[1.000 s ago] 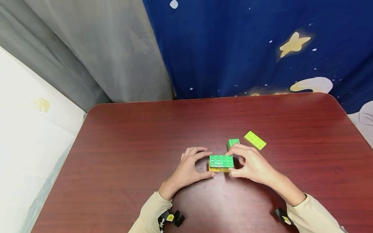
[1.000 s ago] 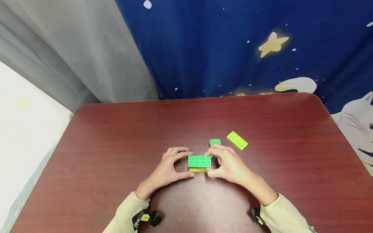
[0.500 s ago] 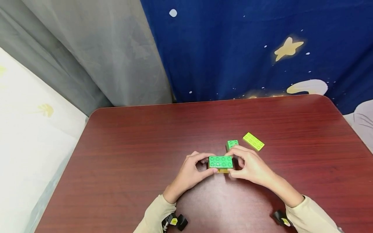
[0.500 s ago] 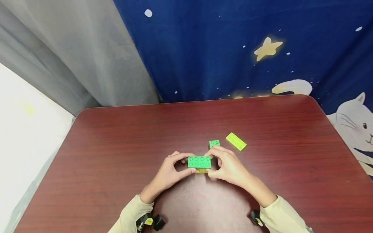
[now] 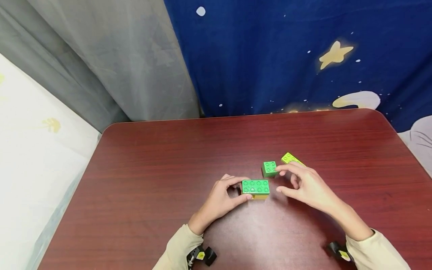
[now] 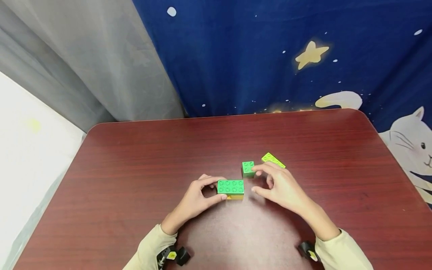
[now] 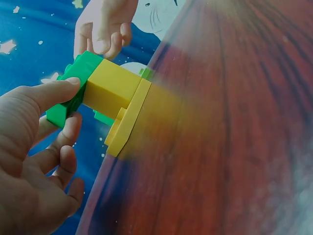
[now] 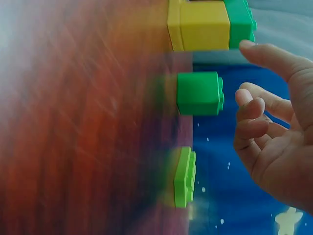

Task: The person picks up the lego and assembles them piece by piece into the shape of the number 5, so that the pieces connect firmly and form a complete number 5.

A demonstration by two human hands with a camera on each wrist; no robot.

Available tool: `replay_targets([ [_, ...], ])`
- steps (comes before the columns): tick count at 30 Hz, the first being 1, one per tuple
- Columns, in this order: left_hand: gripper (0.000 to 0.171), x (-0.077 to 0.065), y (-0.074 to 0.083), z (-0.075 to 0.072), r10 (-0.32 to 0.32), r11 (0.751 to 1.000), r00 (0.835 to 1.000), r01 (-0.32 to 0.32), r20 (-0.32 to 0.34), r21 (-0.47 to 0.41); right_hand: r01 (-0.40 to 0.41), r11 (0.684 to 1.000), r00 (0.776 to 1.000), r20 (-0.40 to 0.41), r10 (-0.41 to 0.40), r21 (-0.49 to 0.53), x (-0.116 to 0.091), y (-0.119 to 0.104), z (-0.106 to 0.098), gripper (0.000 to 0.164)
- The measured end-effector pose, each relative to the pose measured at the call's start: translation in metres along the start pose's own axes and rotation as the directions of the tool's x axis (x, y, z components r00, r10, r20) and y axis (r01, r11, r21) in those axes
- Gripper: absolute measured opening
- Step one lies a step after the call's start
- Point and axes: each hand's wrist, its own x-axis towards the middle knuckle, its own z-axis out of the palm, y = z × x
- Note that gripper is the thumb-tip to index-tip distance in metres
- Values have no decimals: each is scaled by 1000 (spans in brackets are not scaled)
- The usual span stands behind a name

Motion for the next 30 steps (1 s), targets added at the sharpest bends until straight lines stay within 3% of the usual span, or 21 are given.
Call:
replay_targets([
  [6,35,0,1,-1,-14,1000,1000,14,11,-4,-10,999,999,-39,8,-41,6,8,-3,44],
  [16,35,0,3,-2,-20,1000,999,20,30,3,-82,991,996,38,86,-103,17,14,6,46],
  [30,34,0,3,-2,-24,999,999,23,31,24,-98,988,994,39,103,-122,23,15,13,49],
])
